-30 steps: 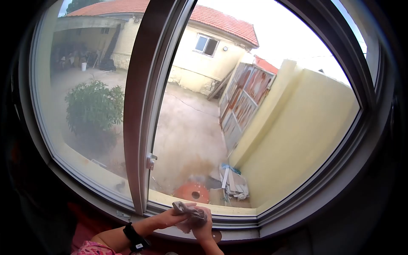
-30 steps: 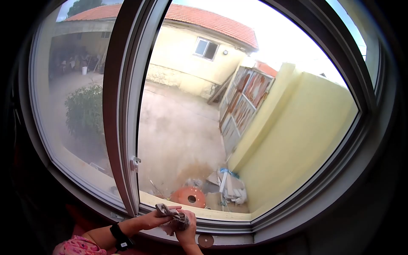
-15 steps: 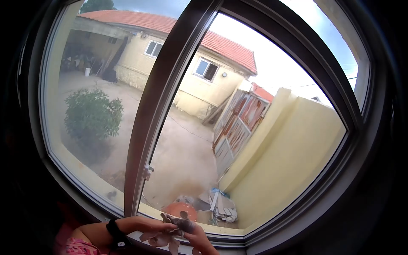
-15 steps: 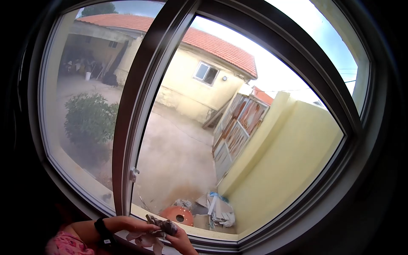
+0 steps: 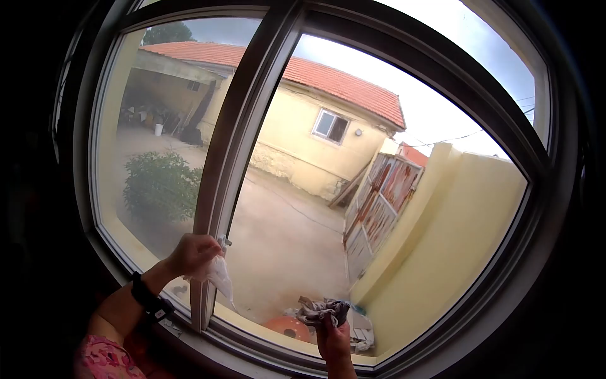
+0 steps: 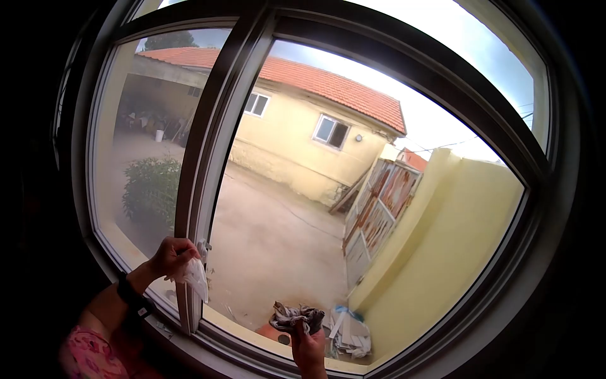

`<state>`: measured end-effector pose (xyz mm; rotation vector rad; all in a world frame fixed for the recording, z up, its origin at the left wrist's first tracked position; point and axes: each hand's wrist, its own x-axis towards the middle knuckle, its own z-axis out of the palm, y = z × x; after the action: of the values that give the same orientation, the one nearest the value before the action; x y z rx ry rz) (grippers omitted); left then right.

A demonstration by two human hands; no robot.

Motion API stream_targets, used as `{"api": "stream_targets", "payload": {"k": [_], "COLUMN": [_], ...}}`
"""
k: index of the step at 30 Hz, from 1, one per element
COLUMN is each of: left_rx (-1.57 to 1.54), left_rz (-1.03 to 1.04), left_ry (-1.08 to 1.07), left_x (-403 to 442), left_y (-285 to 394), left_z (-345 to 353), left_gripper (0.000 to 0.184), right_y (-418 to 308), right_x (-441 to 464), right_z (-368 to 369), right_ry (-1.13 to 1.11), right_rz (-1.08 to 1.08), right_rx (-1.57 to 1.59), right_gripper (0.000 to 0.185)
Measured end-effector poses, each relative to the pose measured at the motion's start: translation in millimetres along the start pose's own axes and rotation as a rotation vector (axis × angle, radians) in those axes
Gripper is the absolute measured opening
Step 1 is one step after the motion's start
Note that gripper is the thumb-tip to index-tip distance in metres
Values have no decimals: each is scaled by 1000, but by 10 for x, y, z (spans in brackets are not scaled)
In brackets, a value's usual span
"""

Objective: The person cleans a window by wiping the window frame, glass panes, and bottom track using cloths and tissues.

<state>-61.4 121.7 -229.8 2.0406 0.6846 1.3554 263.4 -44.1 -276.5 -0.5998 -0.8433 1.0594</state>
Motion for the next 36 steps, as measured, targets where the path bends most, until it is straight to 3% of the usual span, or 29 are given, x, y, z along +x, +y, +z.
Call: {"api": "stream_targets", "payload": {"k": [5, 7, 11, 15, 21, 23, 24, 26, 28, 31, 32, 33, 34, 36], "left_rx": [-98, -64, -33, 36, 64, 87, 32, 86, -5, -50, -63, -204, -343, -355], "left_rz": [-77, -60, -58, 15, 167, -3, 55, 78, 8, 41, 41, 19, -1, -22], "left_ry": [-10, 1, 29, 39, 0, -300, -437, -619, -688, -572, -568, -557, -546, -536], "left_x": [28, 28, 14, 19, -86, -212, -301, -493, -658, -808, -810, -806, -797, -734], "left_y": [-7, -82, -80, -131, 31, 279, 158, 221, 253, 256, 220, 194, 179, 221], "left_z": [-35, -49, -52, -48, 96, 229, 395, 721, 1009, 1278, 1286, 1286, 1274, 1186], "left_gripper": [28, 28, 25, 23, 21, 33, 49, 74, 81, 49, 49, 37, 26, 20], "right_y": [324, 425, 217, -69, -697, -800, -840, -877, -857, -761, -686, -621, -575, -381], "right_x": [130, 178, 188, 355, 307, 246, 209, 149, 106, 27, 7, -20, -45, -20], "right_z": [-75, -124, 27, 115, 606, 758, 837, 947, 1086, 1234, 1208, 1197, 1216, 991], "right_ry": [-78, -67, -45, -148, -111, -76, -53, -32, -12, -1, 28, 56, 111, 131], "right_rz": [-14, -33, -56, -127, -125, -113, -115, -122, -146, -151, -164, -181, -199, -284], "right_rx": [103, -118, -263, -2, -292, -349, -356, -412, -436, -454, -561, -668, -873, -1414], "right_gripper": [24, 19, 18, 27, 29, 29, 28, 28, 28, 27, 26, 25, 22, 31]}}
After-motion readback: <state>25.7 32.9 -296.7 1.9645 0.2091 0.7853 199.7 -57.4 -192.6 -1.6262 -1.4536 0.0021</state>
